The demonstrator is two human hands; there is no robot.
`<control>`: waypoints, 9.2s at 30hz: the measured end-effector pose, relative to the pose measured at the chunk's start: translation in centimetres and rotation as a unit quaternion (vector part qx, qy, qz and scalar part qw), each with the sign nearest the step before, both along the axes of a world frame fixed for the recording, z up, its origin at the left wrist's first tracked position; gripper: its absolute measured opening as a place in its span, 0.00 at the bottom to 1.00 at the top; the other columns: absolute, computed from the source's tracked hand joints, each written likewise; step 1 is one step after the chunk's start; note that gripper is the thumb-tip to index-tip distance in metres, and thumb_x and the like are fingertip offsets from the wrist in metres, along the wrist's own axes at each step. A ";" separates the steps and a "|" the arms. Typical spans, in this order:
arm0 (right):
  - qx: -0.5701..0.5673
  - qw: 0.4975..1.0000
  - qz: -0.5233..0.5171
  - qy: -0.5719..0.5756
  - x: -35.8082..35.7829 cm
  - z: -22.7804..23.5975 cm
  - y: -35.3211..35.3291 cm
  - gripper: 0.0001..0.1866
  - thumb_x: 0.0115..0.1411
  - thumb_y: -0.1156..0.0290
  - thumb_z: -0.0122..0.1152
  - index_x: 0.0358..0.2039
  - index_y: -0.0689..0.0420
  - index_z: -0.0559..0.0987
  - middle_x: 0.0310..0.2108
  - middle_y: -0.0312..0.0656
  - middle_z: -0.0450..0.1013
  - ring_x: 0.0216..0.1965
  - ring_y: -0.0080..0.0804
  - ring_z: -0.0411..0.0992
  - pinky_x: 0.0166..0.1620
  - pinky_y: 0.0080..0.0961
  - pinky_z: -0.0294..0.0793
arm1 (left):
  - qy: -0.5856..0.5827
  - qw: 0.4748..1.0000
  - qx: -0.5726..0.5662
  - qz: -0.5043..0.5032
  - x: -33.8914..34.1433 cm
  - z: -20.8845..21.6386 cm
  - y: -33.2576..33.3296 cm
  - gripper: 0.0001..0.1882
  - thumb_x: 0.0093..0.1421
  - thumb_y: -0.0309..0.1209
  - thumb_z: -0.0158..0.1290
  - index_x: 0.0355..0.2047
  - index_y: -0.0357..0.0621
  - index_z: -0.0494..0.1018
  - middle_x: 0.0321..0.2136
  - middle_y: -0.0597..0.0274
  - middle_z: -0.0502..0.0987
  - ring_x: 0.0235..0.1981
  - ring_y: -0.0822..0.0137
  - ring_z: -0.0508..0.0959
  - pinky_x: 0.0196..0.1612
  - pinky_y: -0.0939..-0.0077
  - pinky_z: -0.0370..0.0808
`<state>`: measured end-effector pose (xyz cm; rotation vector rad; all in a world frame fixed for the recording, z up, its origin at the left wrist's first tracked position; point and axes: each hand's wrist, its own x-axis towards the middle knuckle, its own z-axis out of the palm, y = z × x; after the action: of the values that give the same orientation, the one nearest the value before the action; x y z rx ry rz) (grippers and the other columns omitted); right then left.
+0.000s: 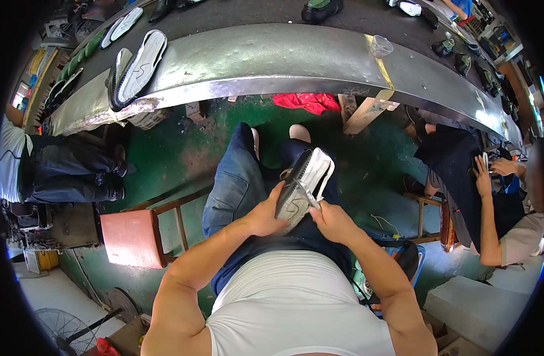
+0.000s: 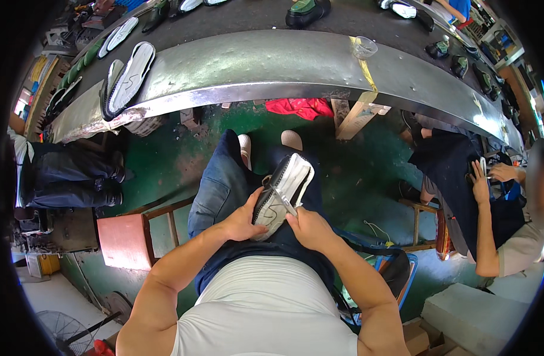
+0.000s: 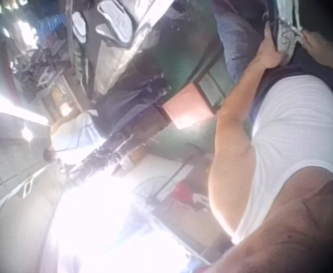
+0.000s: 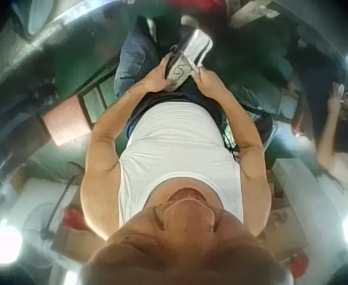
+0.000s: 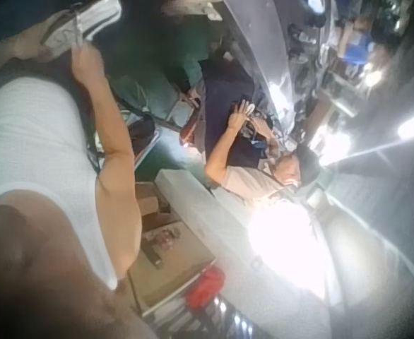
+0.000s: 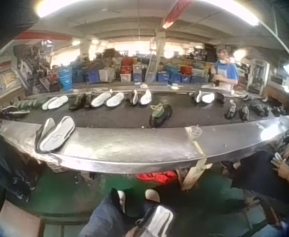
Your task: The recorder uses a scraping tool to clean or level the bottom of a shoe during assembly.
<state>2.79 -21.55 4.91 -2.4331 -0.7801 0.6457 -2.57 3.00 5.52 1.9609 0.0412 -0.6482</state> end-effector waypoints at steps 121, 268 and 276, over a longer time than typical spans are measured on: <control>0.112 0.979 -0.044 0.165 2.5 4.4 -1.4 0.17 0.68 0.60 0.53 0.34 0.65 0.73 0.35 0.57 0.77 0.38 0.60 0.75 0.42 0.47 0.73 | 0.018 0.979 -0.086 0.183 0.1 -5.9 -3.9 0.52 0.61 0.38 0.58 0.74 0.55 0.34 0.68 0.42 0.55 0.69 0.49 0.58 0.69 0.65 0.58; 0.135 0.966 -0.201 0.086 3.4 -1.1 0.2 0.19 0.59 0.63 0.62 0.42 0.65 0.74 0.32 0.58 0.77 0.35 0.58 0.78 0.42 0.44 0.76 | 0.069 0.973 -0.167 0.141 2.5 -1.6 1.1 0.50 0.51 0.23 0.56 0.73 0.39 0.45 0.61 0.49 0.68 0.59 0.58 0.71 0.56 0.73 0.72; 0.009 0.997 0.076 -0.008 0.4 5.1 -2.4 0.22 0.62 0.67 0.58 0.53 0.66 0.71 0.43 0.56 0.77 0.45 0.58 0.76 0.48 0.44 0.75 | 0.022 0.987 -0.107 0.117 -0.5 -1.8 -0.3 0.58 0.53 0.33 0.63 0.72 0.34 0.35 0.69 0.39 0.55 0.70 0.55 0.58 0.70 0.72 0.53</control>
<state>3.20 -23.91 10.06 -2.3824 -0.9800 0.6734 -3.06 2.65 3.74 1.7022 0.2170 -0.5194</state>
